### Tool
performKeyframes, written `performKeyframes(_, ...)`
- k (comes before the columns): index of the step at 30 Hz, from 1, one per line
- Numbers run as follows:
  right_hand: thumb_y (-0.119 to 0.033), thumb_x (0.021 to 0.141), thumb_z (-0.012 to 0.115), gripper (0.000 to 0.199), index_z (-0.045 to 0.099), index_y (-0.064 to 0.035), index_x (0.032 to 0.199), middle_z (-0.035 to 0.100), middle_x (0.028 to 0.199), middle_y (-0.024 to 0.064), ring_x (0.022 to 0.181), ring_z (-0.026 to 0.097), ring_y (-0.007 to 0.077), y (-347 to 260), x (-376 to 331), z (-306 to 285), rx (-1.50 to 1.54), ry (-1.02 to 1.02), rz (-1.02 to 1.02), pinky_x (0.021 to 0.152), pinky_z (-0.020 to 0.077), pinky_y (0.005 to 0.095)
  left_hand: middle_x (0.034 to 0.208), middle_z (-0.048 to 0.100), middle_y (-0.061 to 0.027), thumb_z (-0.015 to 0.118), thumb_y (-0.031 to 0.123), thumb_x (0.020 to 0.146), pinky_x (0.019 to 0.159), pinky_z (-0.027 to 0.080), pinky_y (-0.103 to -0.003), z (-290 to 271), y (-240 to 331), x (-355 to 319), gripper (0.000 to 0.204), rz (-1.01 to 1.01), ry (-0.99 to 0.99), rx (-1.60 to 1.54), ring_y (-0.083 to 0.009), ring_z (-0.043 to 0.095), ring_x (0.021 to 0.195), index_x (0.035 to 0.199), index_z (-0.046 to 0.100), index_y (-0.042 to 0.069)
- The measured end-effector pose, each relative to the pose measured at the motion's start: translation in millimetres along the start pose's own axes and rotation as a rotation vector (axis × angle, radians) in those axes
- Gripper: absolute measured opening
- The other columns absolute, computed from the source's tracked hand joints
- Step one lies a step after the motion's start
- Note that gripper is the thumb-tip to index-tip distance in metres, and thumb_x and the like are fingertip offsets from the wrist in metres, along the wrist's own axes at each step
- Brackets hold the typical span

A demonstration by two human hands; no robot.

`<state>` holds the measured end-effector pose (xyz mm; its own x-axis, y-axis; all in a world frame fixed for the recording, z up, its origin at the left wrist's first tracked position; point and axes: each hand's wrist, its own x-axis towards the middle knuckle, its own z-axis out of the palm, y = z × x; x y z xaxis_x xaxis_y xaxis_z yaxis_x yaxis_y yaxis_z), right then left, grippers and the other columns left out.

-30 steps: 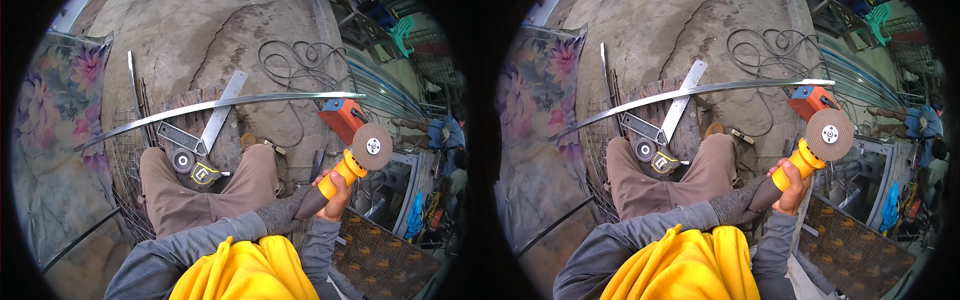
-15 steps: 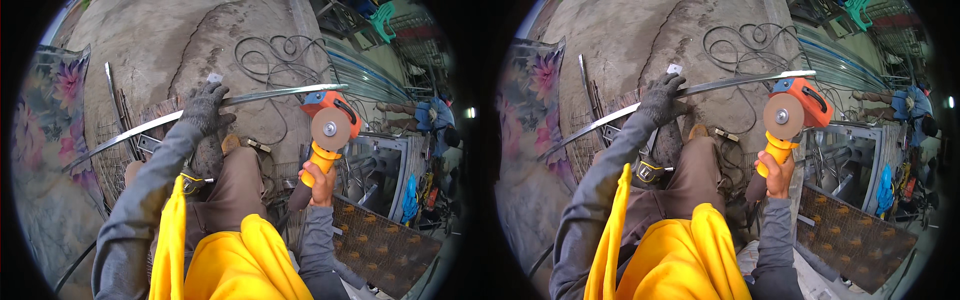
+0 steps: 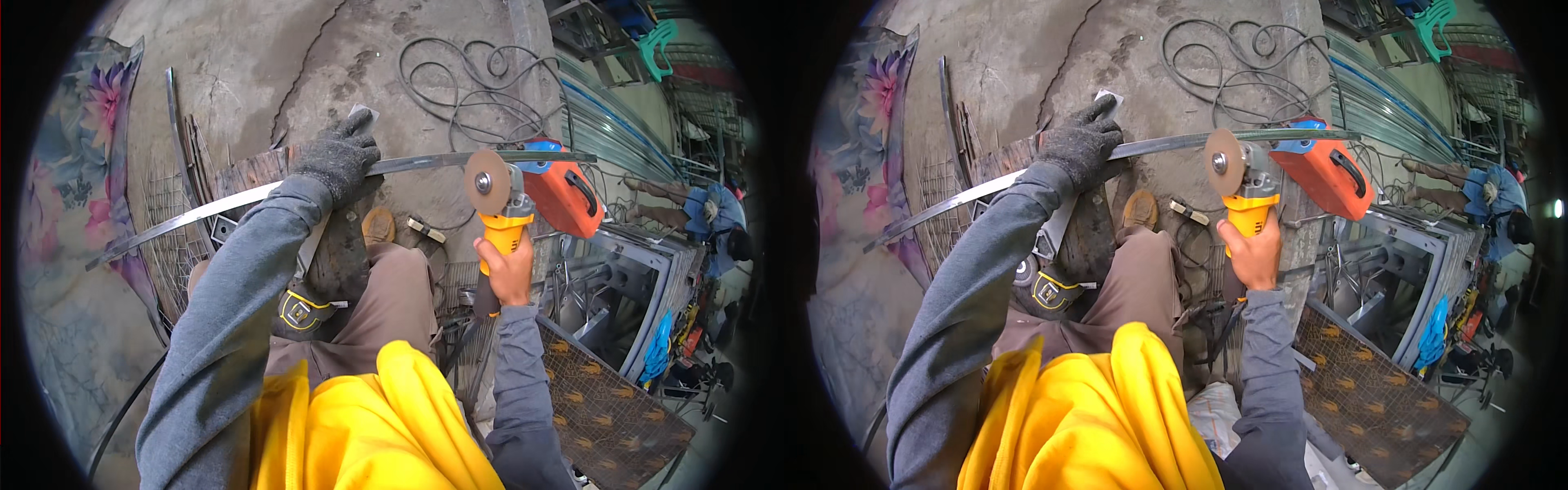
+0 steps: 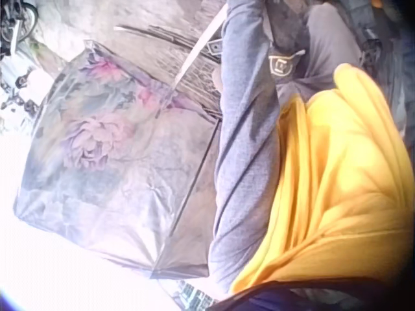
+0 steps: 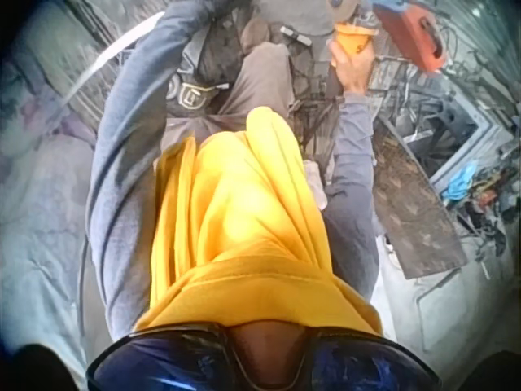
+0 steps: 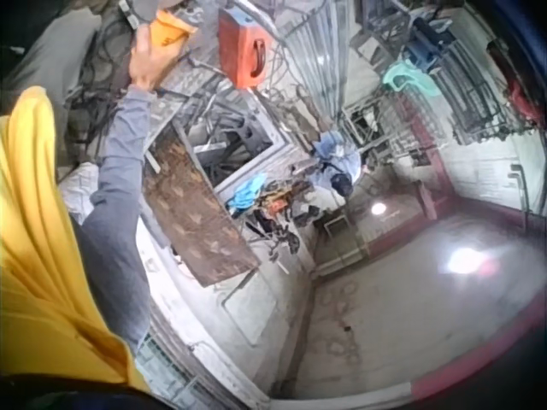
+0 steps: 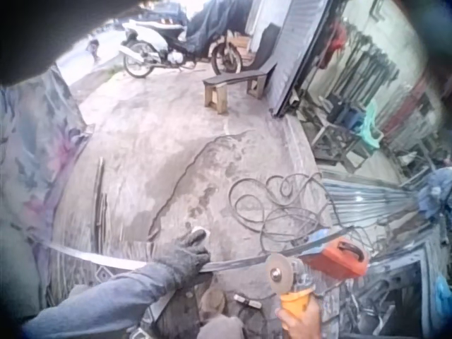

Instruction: Measuring, marking, and cutting a metal strip using an angle grinder, square, and tape measure.

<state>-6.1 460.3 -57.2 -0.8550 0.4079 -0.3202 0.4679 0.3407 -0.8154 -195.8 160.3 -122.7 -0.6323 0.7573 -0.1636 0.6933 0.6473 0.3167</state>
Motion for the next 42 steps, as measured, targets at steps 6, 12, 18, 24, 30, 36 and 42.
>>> performKeyframes(6,-0.026,0.079,0.083,0.049,0.063,-0.0019,0.116,0.077,0.095,0.0188,0.086,0.076,0.0363,-15.3,10.4,17.3,-0.220,0.044,-0.049,0.078,0.0578,0.0461,0.125,0.070,-0.0063,0.077,0.045,0.091,0.124,0.039,-0.046,-4.3,3.7,-1.5,0.038,-0.052,-0.002,0.030,-0.0385,0.042,0.151,0.111,0.072,0.013)
performKeyframes(12,-0.027,0.078,0.083,0.048,0.062,-0.0020,0.114,0.076,0.095,0.0194,0.087,0.076,0.0387,-15.3,11.6,22.5,-0.270,0.053,-0.037,0.078,0.0580,0.0465,0.124,0.070,-0.0042,0.079,0.043,0.089,0.121,0.042,-0.046,-8.0,2.9,-3.6,0.036,-0.057,-0.011,-0.029,-0.0375,0.043,0.151,0.110,0.072,0.015)
performKeyframes(18,-0.028,0.078,0.083,0.049,0.062,-0.0023,0.114,0.076,0.095,0.0201,0.087,0.076,0.0402,-15.2,10.7,23.1,-0.252,0.070,-0.027,0.078,0.0580,0.0475,0.120,0.070,-0.0021,0.081,0.038,0.086,0.120,0.045,-0.045,-6.7,4.0,-1.4,0.033,-0.048,0.036,-0.058,-0.0359,0.045,0.150,0.109,0.074,0.016)
performKeyframes(24,-0.028,0.078,0.083,0.049,0.062,-0.0020,0.114,0.076,0.095,0.0206,0.087,0.076,0.0409,-13.0,11.6,24.9,-0.269,0.067,-0.027,0.078,0.0578,0.0478,0.121,0.071,-0.0020,0.081,0.037,0.085,0.121,0.044,-0.045,-3.2,2.9,-2.6,0.033,-0.063,0.041,-0.048,-0.0355,0.045,0.151,0.110,0.075,0.016)
performKeyframes(30,-0.029,0.078,0.082,0.051,0.061,-0.0020,0.116,0.076,0.095,0.0207,0.087,0.076,0.0416,-12.1,11.5,24.2,-0.287,0.054,-0.027,0.078,0.0577,0.0480,0.125,0.071,-0.0016,0.081,0.039,0.086,0.122,0.043,-0.044,-11.4,7.6,-4.1,0.033,-0.103,-0.005,-0.040,-0.0346,0.044,0.151,0.111,0.076,0.017)
performKeyframes(36,-0.029,0.078,0.082,0.051,0.060,-0.0021,0.116,0.075,0.095,0.0210,0.087,0.075,0.0423,-14.3,11.8,25.2,-0.287,0.047,-0.031,0.079,0.0577,0.0483,0.126,0.071,-0.0031,0.080,0.039,0.087,0.122,0.042,-0.045,-8.7,4.0,-3.6,0.034,-0.056,0.014,-0.025,-0.0355,0.043,0.152,0.112,0.075,0.016)
performKeyframes(42,-0.028,0.079,0.082,0.051,0.060,-0.0024,0.116,0.075,0.095,0.0207,0.087,0.075,0.0419,-16.0,12.1,26.6,-0.294,0.041,-0.041,0.079,0.0577,0.0480,0.126,0.071,-0.0046,0.080,0.038,0.087,0.122,0.042,-0.045,-5.5,1.0,-4.3,0.036,-0.061,0.008,-0.048,-0.0370,0.043,0.152,0.115,0.073,0.016)
